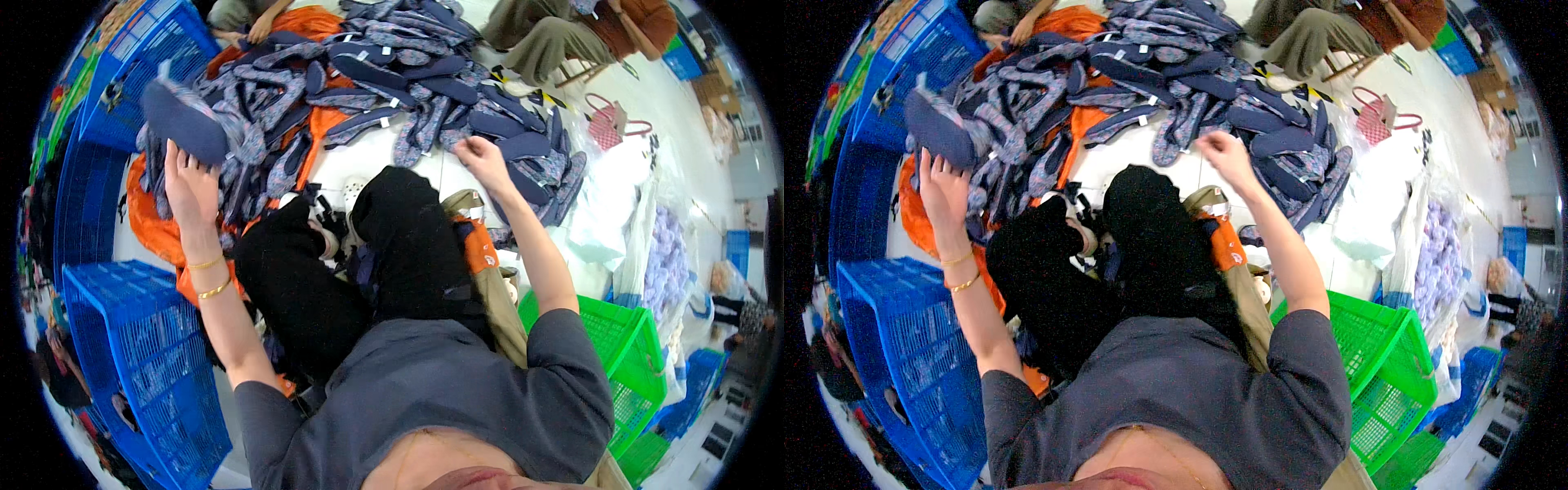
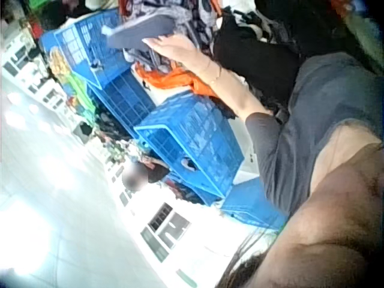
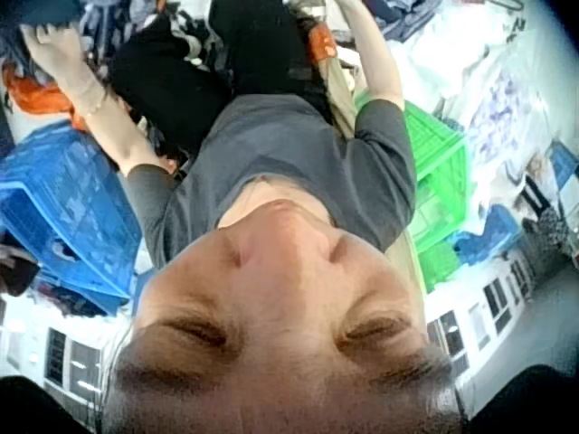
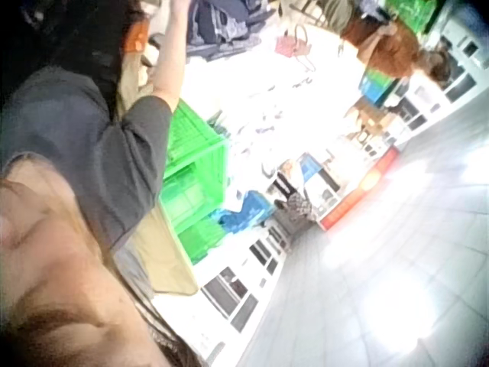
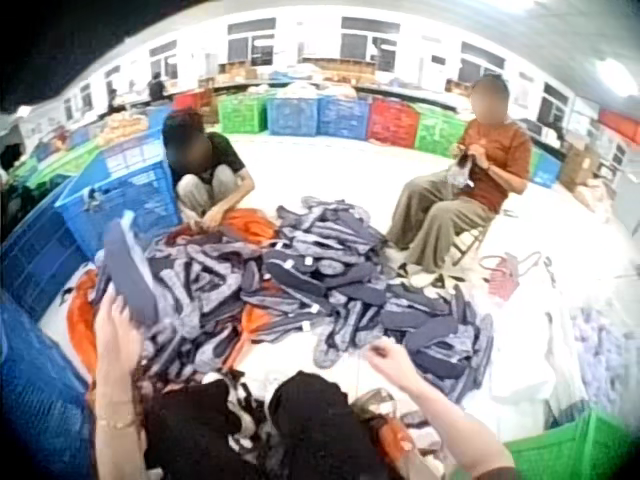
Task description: The person sits on the floor and repeatedly picks up patterned fabric slippers and dark insoles. They insert the insoles into the slippers, press the edges to secure them, and place the finished items into a pile on the floor.
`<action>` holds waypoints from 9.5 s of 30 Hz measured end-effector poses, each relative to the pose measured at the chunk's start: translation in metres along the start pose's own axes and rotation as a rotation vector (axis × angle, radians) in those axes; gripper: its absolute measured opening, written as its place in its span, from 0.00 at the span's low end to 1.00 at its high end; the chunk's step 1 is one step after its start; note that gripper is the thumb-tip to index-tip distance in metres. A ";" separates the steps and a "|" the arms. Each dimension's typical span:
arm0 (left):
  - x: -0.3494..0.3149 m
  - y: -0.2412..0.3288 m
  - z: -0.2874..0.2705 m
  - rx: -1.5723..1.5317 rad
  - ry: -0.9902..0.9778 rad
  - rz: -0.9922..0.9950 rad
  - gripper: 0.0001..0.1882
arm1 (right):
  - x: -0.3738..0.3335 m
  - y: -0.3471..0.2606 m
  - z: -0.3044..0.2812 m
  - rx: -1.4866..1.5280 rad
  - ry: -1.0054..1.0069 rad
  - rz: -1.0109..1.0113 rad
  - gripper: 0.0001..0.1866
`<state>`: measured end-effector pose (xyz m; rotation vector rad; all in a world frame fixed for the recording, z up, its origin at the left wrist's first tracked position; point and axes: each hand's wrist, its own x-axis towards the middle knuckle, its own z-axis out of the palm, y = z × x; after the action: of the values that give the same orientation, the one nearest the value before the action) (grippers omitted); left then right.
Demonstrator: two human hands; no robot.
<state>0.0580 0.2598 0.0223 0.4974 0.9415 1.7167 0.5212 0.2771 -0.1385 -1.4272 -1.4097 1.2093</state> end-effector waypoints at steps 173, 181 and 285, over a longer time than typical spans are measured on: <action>-0.210 -0.075 -0.001 1.159 -0.830 1.119 0.13 | -0.158 -0.095 0.158 0.915 -0.595 0.228 0.47; -0.202 -0.085 -0.025 0.142 -0.266 -0.071 0.27 | -0.189 -0.146 0.164 -0.510 -0.152 -0.700 0.44; -0.204 -0.102 -0.029 0.991 -0.003 0.537 0.09 | -0.056 -0.167 0.152 -0.079 -0.600 -0.189 0.15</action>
<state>0.1692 0.0725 -0.0510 1.4997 1.7563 1.5867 0.3365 0.2211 -0.0087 -0.9822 -1.9609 1.5412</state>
